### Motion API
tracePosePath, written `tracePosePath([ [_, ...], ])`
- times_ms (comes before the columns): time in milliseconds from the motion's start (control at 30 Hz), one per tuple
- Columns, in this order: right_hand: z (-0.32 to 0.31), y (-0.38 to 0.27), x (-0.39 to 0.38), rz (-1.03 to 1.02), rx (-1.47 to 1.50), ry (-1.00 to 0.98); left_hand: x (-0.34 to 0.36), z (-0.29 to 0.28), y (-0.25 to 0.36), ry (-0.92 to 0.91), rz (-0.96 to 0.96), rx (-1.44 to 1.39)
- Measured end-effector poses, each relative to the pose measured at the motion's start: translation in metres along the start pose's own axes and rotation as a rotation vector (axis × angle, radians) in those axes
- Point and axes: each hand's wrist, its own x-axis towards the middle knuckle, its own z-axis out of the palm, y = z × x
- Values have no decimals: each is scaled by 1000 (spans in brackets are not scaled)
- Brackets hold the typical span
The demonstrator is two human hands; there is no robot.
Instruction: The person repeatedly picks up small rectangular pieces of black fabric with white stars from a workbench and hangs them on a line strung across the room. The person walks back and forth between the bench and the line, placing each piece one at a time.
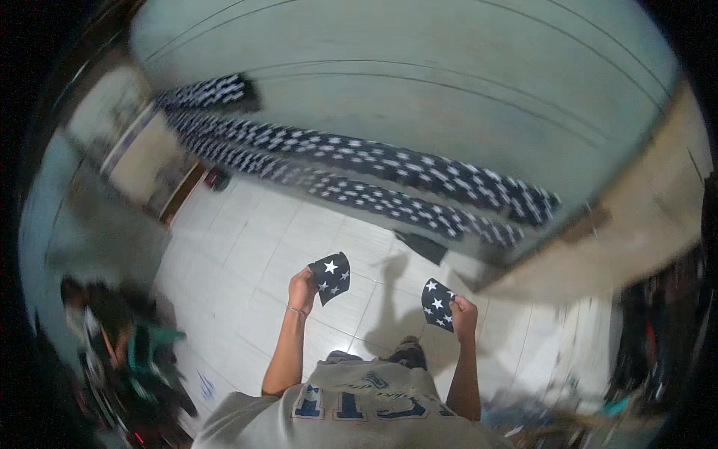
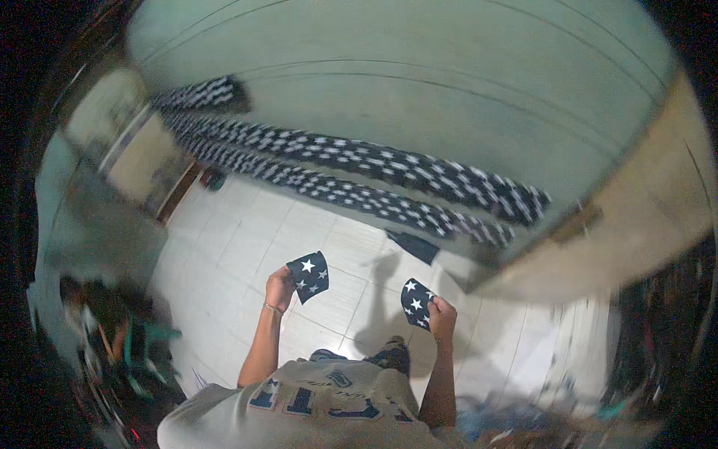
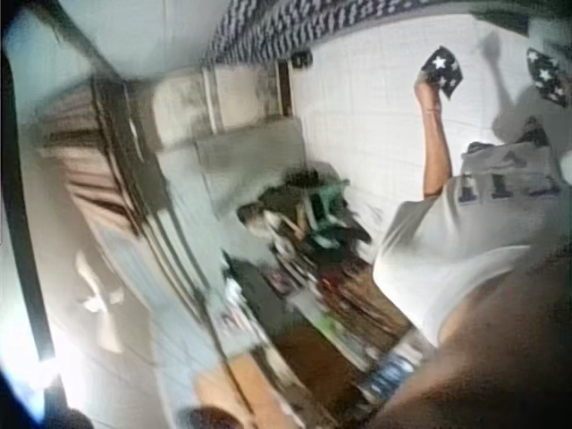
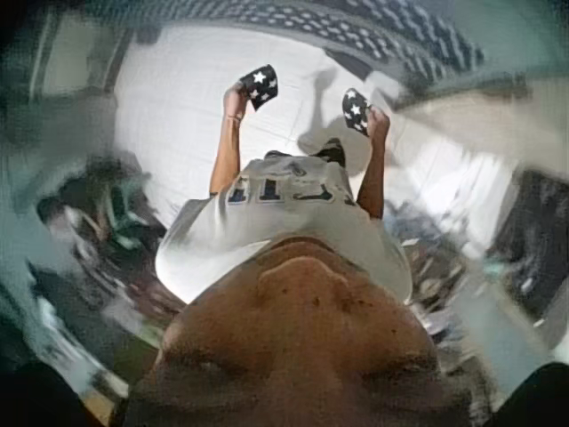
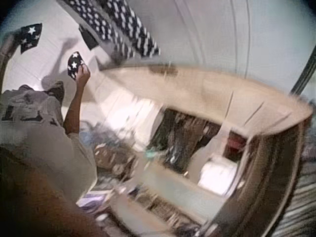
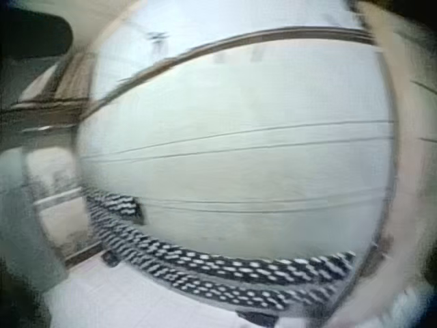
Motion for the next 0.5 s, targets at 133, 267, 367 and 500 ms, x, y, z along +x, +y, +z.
tracePosePath([
  [133, 122, -15, 44, -133, 50, -245, -19, -112, 18, 288, 57, 56],
  [267, 198, -63, 116, -273, 103, -442, -6, -160, 16, 523, 161, 12],
  [367, 259, -123, 168, -281, 97, -517, 30, -180, 30, 654, 154, -95],
  [500, 348, -224, 230, -438, 83, -684, 71, -202, 72, 778, 200, -200],
])
